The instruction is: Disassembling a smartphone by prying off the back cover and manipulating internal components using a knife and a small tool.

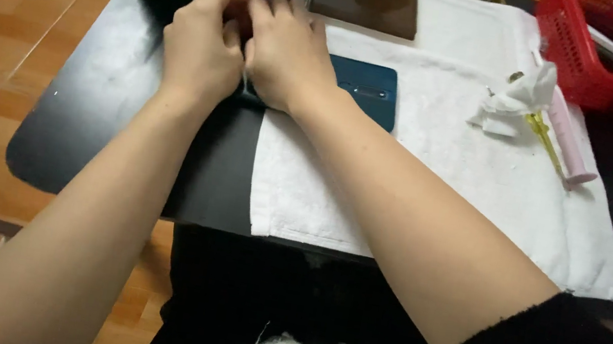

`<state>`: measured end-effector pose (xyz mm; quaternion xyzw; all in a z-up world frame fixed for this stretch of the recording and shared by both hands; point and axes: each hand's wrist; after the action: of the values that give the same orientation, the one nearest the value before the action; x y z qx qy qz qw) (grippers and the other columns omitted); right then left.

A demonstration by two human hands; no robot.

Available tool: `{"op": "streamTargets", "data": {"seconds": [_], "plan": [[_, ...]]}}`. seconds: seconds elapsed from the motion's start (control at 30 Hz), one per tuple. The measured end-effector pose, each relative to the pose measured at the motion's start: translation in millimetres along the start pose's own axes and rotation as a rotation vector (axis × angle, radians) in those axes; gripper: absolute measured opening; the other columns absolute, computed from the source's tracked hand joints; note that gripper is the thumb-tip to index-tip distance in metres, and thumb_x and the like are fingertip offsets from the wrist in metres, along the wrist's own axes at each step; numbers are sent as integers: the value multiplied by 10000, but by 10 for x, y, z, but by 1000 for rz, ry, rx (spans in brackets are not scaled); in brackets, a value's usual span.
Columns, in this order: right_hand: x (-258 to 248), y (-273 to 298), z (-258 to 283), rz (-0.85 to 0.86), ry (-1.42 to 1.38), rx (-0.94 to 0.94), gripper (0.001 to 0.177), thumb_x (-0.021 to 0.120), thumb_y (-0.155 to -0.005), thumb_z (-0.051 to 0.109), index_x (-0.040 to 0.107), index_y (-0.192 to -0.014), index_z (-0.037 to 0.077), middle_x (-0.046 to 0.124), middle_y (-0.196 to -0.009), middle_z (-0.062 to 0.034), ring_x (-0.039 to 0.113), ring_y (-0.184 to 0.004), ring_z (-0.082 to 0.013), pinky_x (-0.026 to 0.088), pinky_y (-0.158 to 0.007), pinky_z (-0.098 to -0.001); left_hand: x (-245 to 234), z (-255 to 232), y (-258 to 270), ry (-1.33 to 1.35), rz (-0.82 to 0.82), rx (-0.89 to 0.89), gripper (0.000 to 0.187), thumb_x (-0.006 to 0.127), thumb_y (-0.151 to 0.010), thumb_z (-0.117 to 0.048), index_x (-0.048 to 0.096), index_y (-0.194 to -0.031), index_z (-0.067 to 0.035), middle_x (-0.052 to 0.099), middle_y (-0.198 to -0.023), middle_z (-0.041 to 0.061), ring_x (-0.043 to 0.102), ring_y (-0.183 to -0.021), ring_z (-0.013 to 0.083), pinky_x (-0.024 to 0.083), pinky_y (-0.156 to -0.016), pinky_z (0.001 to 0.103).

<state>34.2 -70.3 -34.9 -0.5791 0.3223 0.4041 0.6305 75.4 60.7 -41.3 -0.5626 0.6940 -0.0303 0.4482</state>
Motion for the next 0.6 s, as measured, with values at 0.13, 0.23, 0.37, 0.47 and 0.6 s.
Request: {"op": "streamTargets", "data": {"seconds": [0.13, 0.23, 0.37, 0.47, 0.6], "plan": [[-40, 55, -16, -1, -74, -5, 288, 432, -966, 289, 652, -1084, 144, 643, -1115, -99, 555, -1097, -357, 452, -833, -578, 48, 33, 3, -9, -14, 72, 345, 503, -836, 2, 701, -1086, -130, 743, -1009, 94, 683, -886, 338, 498, -678, 486], [-14, 54, -33, -53, -77, -38, 249, 465, -952, 264, 657, -1058, 145, 639, -1082, -86, 570, -1042, -355, 458, -786, -559, 89, 76, -10, -13, -36, 103, 313, 502, -862, -10, 706, -1077, -110, 717, -975, 109, 675, -850, 339, 495, -654, 479], [-85, 34, -31, -73, -93, -47, 182, 533, -896, 243, 620, -1019, 142, 648, -1061, -105, 585, -1067, -368, 454, -799, -576, 92, 50, -66, -114, -11, 49, 295, 504, -887, -26, 700, -1079, -135, 649, -956, 158, 629, -832, 452, 451, -636, 590], [-61, 84, -15, -23, -125, -13, 174, 507, -932, 241, 625, -1008, 138, 617, -1094, -95, 567, -1081, -351, 454, -812, -565, 112, 41, -10, -108, -10, 27, 230, 545, -919, -101, 708, -1072, -158, 642, -943, 121, 642, -825, 410, 449, -625, 556], [-68, 62, -17, 6, -142, -5, 202, 470, -940, 211, 624, -1039, 126, 616, -1108, -102, 566, -1070, -341, 436, -851, -543, 102, 17, -21, -97, 3, -11, 228, 473, -1014, -153, 696, -1059, -154, 635, -961, 128, 628, -779, 378, 461, -645, 537]]}}
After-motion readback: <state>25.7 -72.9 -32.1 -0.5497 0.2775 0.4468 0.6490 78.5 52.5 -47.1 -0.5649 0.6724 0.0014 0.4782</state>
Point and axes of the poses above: each hand's wrist, its own y-axis away from the middle knuckle, its own x-axis out of the palm, z = x × y
